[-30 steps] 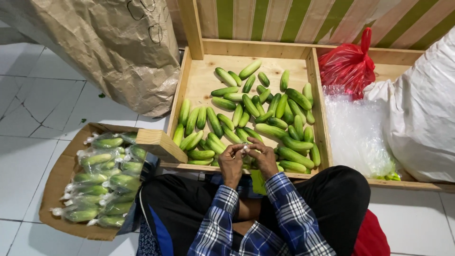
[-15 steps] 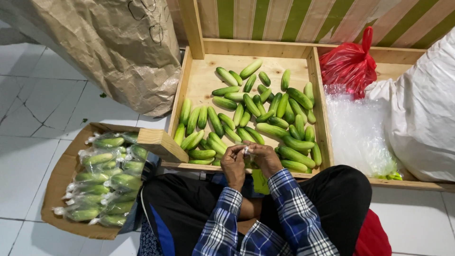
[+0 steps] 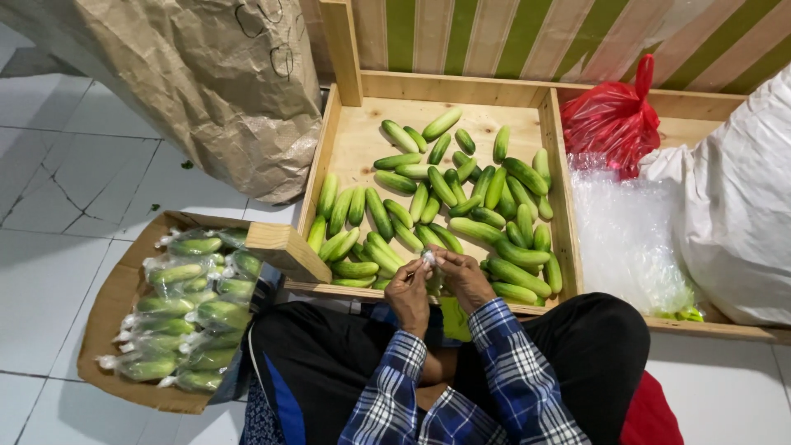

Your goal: Packing individual cucumbers into plastic bags and placing them into a cardboard box

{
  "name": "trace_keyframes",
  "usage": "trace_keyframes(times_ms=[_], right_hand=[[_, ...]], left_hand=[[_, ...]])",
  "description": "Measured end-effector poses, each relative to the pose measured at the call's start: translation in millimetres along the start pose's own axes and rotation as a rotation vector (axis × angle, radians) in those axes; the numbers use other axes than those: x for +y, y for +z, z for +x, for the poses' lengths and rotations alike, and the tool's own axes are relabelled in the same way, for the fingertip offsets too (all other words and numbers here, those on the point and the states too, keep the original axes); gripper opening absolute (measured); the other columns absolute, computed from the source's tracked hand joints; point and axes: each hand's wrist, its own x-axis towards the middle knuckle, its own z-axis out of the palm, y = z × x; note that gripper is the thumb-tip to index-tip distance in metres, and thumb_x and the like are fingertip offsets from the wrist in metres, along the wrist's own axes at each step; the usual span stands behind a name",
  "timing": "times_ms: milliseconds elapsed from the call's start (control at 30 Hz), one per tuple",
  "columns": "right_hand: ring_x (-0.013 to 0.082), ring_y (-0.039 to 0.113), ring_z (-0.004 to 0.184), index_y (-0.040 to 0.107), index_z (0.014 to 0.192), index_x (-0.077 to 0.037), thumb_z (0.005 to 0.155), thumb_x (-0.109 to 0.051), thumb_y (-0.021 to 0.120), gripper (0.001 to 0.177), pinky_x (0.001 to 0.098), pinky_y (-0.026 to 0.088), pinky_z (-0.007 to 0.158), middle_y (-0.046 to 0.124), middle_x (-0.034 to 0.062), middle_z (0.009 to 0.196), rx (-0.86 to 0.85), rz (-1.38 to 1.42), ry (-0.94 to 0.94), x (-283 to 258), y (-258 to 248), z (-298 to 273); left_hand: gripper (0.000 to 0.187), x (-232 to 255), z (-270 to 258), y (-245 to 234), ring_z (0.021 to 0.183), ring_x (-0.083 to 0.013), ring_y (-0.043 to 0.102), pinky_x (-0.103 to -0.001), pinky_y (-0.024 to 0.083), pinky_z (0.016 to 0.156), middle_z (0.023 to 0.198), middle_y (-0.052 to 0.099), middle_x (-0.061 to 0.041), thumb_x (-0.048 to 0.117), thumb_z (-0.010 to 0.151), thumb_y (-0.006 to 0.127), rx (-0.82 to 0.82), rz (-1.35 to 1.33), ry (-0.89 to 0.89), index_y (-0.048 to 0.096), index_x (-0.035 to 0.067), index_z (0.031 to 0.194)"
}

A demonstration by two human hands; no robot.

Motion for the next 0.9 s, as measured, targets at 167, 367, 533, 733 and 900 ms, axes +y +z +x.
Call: trace_keyframes(times_ms=[167, 367, 533, 733, 900], right_hand=[[0.0125, 0.062, 0.066, 0.073, 0.098, -0.003, 0.091, -0.018, 0.075, 0.017, 0.0221, 0.048, 0.048, 0.068, 0.0079, 0.084, 0.015, -0.191, -0.08, 28.6, -14.3, 30.0], [0.014, 0.06, 0.068, 0.071, 0.093, -0.004, 0.091, -0.026, 0.079, 0.024, 0.0236, 0.046, 0.052, 0.066, 0.0083, 0.077, 0.089, -0.337, -0.18, 60.1, -30.3, 57.3], [0.0218, 0.063, 0.076, 0.07, 0.096, -0.003, 0.092, -0.031, 0.073, 0.028, 0.0329, 0.051, 0.065, 0.067, 0.0119, 0.077, 0.12, -0.556, -0.136, 62.1, -33.0, 63.8], [0.0334, 0.072, 0.092, 0.07, 0.104, -0.008, 0.093, -0.044, 0.065, 0.038, 0.0451, 0.055, 0.082, 0.074, 0.0164, 0.085, 0.14, -0.781, -0.091, 49.4, -18.3, 50.1], [0.0307, 0.071, 0.091, 0.072, 0.102, -0.009, 0.092, -0.036, 0.066, 0.03, 0.043, 0.054, 0.083, 0.074, 0.0161, 0.085, 0.142, -0.782, -0.121, 44.2, -15.6, 48.6]], left_hand=[[0.01, 33.2, -13.7, -3.7, 0.074, -0.0214, 0.075, -0.031, 0.064, 0.061, 0.091, 0.079, -0.014, 0.001, 0.084, 0.078, 0.038, 0.261, 0.166, 0.078, 0.003, 0.094], [0.009, 47.1, -16.1, -4.7, 0.079, -0.0271, 0.077, -0.034, 0.064, 0.063, 0.083, 0.079, -0.007, 0.004, 0.087, 0.074, -0.003, 0.47, 0.348, 0.074, 0.013, 0.09], [0.012, 48.8, -15.4, -8.4, 0.075, -0.0364, 0.075, -0.044, 0.062, 0.061, 0.08, 0.076, -0.013, -0.002, 0.087, 0.068, -0.018, 0.424, 0.374, 0.07, 0.009, 0.088], [0.014, 32.2, -10.9, -11.4, 0.077, -0.0313, 0.075, -0.038, 0.062, 0.065, 0.081, 0.077, -0.006, 0.003, 0.082, 0.073, 0.018, 0.435, 0.406, 0.071, 0.015, 0.086], [0.01, 36.9, -9.9, -10.6, 0.074, -0.032, 0.075, -0.039, 0.061, 0.061, 0.078, 0.076, -0.008, 0.004, 0.082, 0.074, 0.037, 0.453, 0.478, 0.071, 0.013, 0.084]])
